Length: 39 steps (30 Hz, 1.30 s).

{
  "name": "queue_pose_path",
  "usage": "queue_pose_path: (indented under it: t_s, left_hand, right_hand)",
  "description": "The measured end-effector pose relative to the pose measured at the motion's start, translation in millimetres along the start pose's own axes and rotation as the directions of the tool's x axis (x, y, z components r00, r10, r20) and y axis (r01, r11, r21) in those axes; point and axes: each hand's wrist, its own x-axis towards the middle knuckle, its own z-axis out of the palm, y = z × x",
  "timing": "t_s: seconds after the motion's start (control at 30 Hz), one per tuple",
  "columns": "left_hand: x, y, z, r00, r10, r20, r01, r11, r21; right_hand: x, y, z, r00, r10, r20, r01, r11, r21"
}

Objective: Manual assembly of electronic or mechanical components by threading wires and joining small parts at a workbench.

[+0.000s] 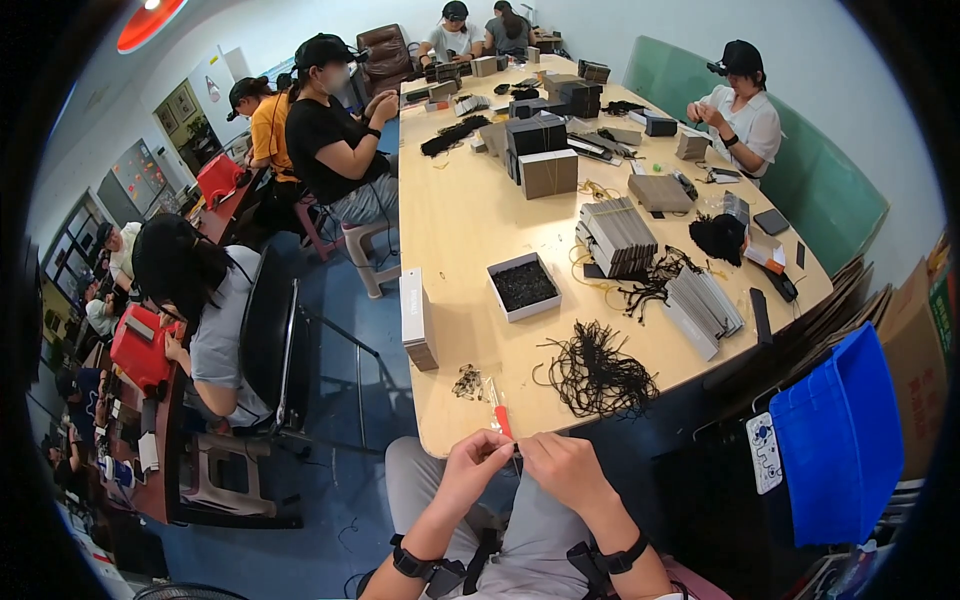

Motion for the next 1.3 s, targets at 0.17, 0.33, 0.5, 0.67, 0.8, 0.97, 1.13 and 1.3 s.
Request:
queue_pose_path:
  t_s: [0.17,0.33,0.5,0.67,0.8,0.97,1.13,1.3]
  left_hand:
    - [-1.3,-6.1,5.5,0.992,0.124,-0.03,-0.123,0.992,0.037]
    - [-7.5,-13.5,16.1,0.979,0.17,-0.115,-0.174,0.985,-0.021]
    - [-9.6,-14.2,18.2,0.975,0.166,-0.147,-0.154,0.984,0.09]
    - [-7.8,-17.2,19.9,0.981,0.152,-0.124,-0.142,0.986,0.086]
    - [-3.7,-23.8,17.1,0.993,0.079,-0.087,-0.077,0.997,0.031]
    - [-2.0,-31.0,14.7,0.996,0.072,-0.061,-0.071,0.997,0.012]
    - [0.4,-32.8,9.8,0.999,0.042,0.015,-0.043,0.999,0.009]
    - [-0.1,-28.6,14.7,0.999,0.044,-0.006,-0.044,0.999,0.012]
  right_hand:
    - [-0.2,-1.7,3.5,0.998,0.017,-0.058,-0.016,1.0,0.017]
    - [-2.2,-5.3,4.3,0.988,0.073,-0.133,-0.066,0.996,0.055]
    - [-5.7,-5.4,3.9,0.987,0.089,-0.131,-0.086,0.996,0.027]
    - [-10.8,-4.3,2.9,0.984,0.111,-0.143,-0.112,0.994,0.002]
    - [-15.0,-3.6,7.7,0.976,0.152,-0.159,-0.15,0.988,0.027]
    - [-19.7,-1.3,7.6,0.971,0.194,-0.143,-0.175,0.976,0.132]
    - [-19.8,1.0,3.8,0.969,0.217,-0.115,-0.19,0.959,0.21]
    - [-20.6,-1.3,7.5,0.956,0.248,-0.155,-0.222,0.96,0.168]
